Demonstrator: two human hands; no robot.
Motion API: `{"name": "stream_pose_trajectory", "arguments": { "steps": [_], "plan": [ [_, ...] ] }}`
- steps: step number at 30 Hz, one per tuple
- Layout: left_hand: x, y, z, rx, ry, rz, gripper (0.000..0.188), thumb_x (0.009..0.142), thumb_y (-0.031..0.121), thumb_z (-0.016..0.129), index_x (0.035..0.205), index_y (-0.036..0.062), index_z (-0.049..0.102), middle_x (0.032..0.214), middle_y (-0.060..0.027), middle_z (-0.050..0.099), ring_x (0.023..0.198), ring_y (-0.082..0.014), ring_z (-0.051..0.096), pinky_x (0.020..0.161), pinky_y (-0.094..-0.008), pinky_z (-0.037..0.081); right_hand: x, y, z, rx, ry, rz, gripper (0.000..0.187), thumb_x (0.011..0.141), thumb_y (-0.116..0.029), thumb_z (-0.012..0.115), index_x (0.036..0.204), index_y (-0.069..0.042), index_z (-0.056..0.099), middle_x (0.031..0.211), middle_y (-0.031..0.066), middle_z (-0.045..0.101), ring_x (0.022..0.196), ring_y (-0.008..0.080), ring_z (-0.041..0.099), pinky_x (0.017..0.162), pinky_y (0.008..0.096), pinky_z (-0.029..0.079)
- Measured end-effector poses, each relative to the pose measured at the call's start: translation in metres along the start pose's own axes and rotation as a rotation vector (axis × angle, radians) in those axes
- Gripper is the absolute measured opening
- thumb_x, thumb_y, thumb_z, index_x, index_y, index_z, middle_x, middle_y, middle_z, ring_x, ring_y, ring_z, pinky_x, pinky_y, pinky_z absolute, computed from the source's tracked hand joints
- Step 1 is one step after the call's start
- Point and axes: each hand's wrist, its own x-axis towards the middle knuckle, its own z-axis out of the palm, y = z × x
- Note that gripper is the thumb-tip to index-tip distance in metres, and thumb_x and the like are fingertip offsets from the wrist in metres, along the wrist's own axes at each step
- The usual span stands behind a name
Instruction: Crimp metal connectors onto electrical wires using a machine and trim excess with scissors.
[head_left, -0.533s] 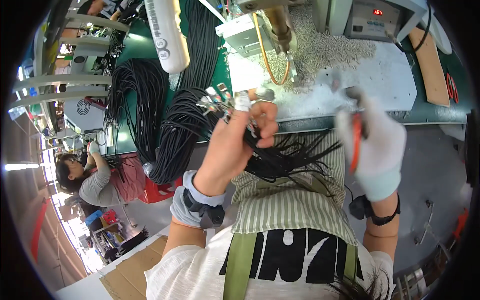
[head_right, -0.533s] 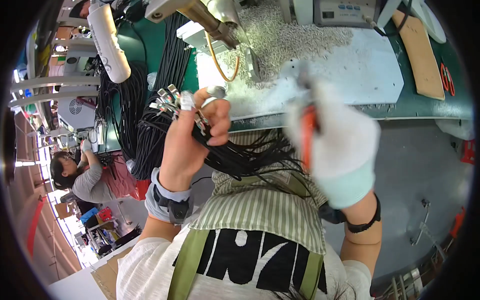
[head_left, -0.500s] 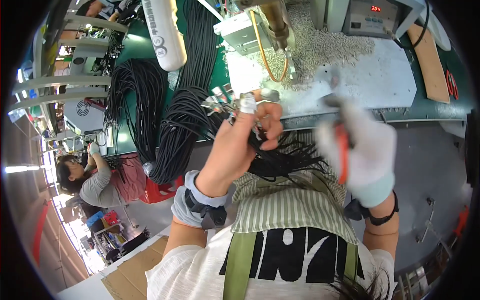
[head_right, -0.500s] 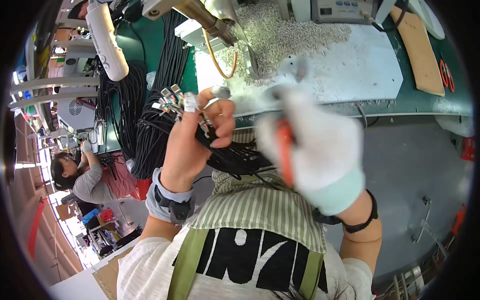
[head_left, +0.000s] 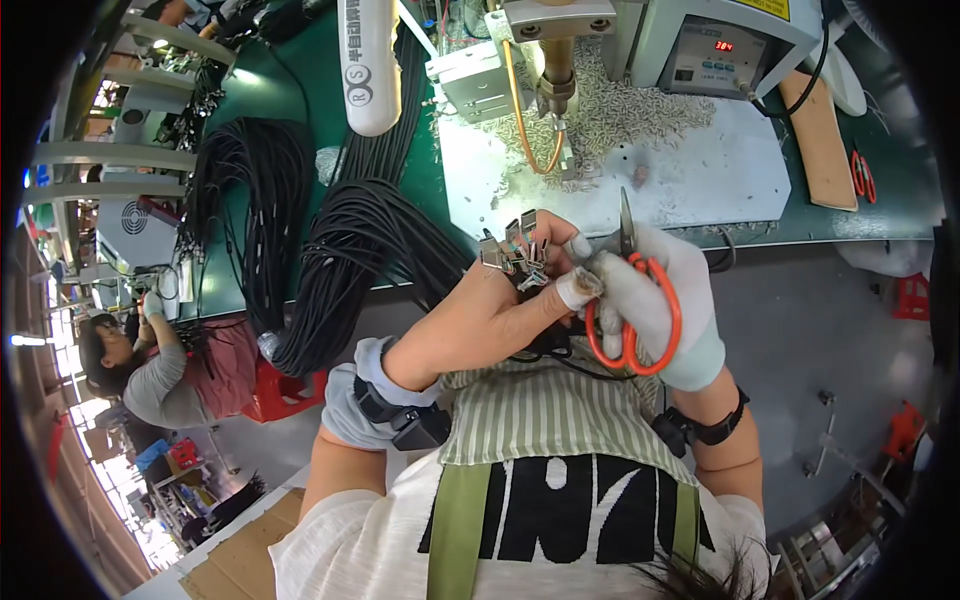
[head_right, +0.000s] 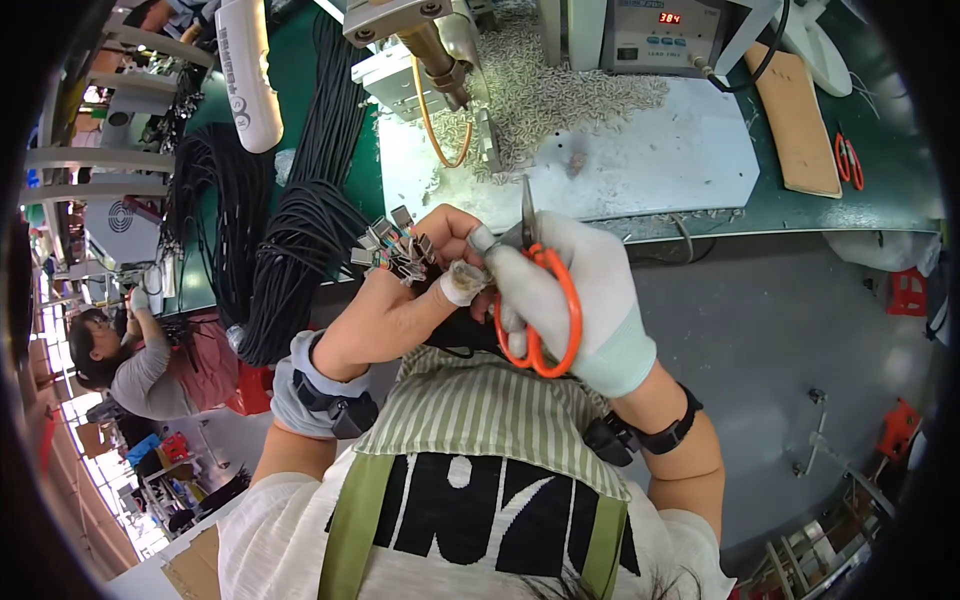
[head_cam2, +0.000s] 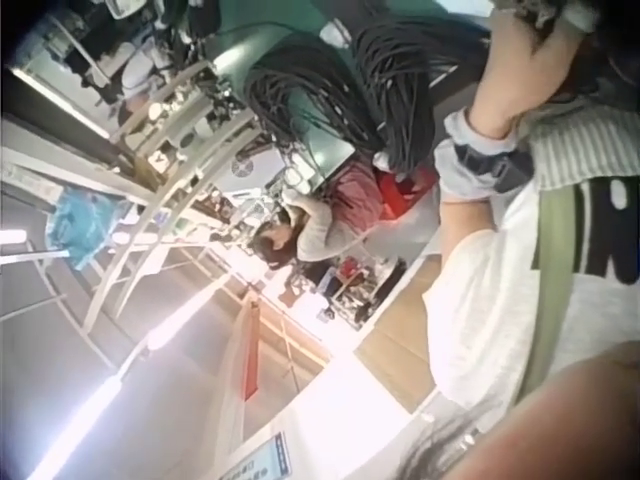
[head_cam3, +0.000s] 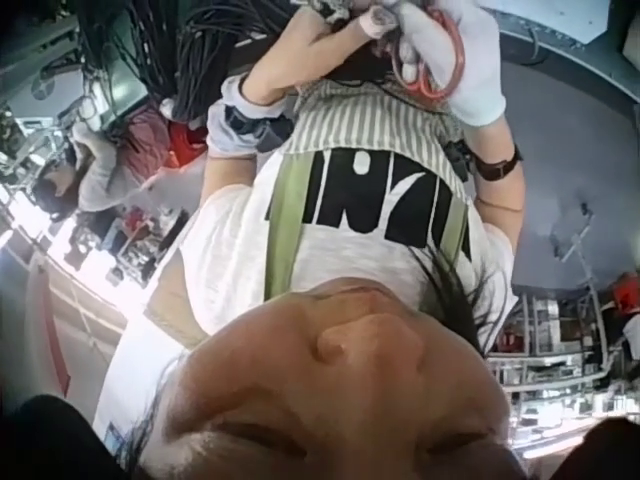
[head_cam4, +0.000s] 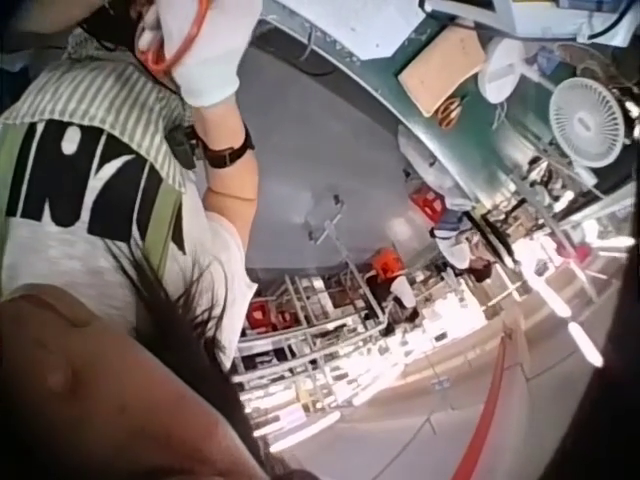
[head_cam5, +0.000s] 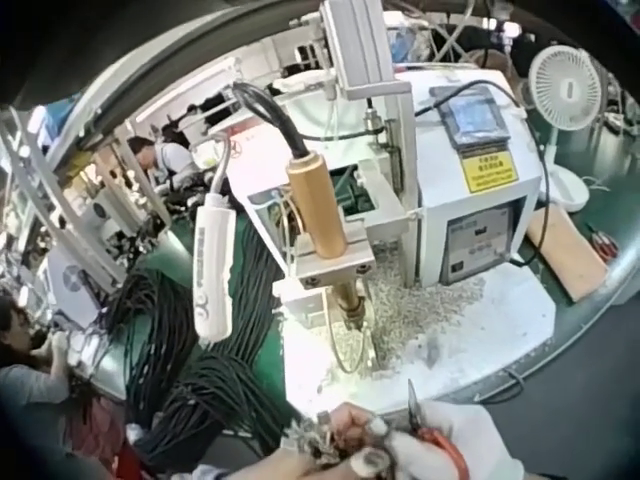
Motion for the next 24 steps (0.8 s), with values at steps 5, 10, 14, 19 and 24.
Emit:
{"name": "stream_pose_trajectory", "arguments": {
  "steps": [5, 10, 14, 19, 24],
  "plan": [
    [0.002, -0.003, 0.001, -0.121, -0.02, -0.051, 0.03, 0.092, 0.008, 0.059, 0.118, 0.0013, 0.046, 0.097, -0.0038, 0.057, 0.084, -0.0079, 0.054, 0.073, -0.0246, 0.045, -0.003, 0.002, -0.008, -0.047, 0.083, -0.001, 0.012, 0.085, -0.005, 0.052, 0.088, 0.006, 0.058, 0.055, 0.0048, 0.056, 0.043, 0.0095, 0.053, 0.042, 0.0239, 0.041],
    [0.007, -0.007, 0.0, -0.042, 0.045, 0.004, 0.023, 0.09, 0.004, 0.059, 0.112, 0.0003, 0.051, 0.097, -0.0044, 0.057, 0.074, -0.0091, 0.054, 0.07, -0.0242, 0.046, -0.001, 0.022, -0.014, -0.431, 0.293, -0.438, 0.015, 0.079, -0.011, 0.066, 0.077, 0.001, 0.057, 0.051, 0.008, 0.052, 0.042, 0.0109, 0.054, 0.043, 0.0275, 0.043],
    [0.006, -0.005, 0.014, -0.122, 0.164, 0.055, 0.021, 0.088, 0.001, 0.061, 0.108, 0.0011, 0.055, 0.094, -0.0055, 0.058, 0.065, -0.0097, 0.053, 0.062, -0.0235, 0.046, 0.0, 0.02, -0.019, -0.592, 0.359, -0.593, 0.017, 0.078, -0.013, 0.067, 0.076, 0.001, 0.057, 0.051, 0.0095, 0.049, 0.043, 0.0127, 0.055, 0.045, 0.0296, 0.044],
    [0.012, -0.016, 0.002, 0.283, 0.119, 0.407, 0.024, 0.085, -0.003, 0.064, 0.106, 0.0029, 0.055, 0.087, -0.0068, 0.058, 0.057, -0.0104, 0.051, 0.051, -0.0233, 0.042, 0.007, 0.002, -0.041, -0.278, -0.03, -0.146, 0.011, 0.08, -0.011, 0.062, 0.077, -0.001, 0.058, 0.053, 0.01, 0.05, 0.042, 0.0134, 0.054, 0.044, 0.0301, 0.043],
    [0.023, 0.002, -0.014, 0.645, -0.206, 0.575, 0.021, 0.089, 0.003, 0.061, 0.109, 0.003, 0.055, 0.091, -0.005, 0.063, 0.073, -0.0074, 0.057, 0.061, -0.0229, 0.046, 0.008, -0.002, -0.049, 0.123, -0.384, 0.304, 0.011, 0.081, -0.011, 0.06, 0.083, 0.0, 0.059, 0.058, 0.0083, 0.057, 0.043, 0.0149, 0.054, 0.047, 0.0289, 0.046]
  ]
}}
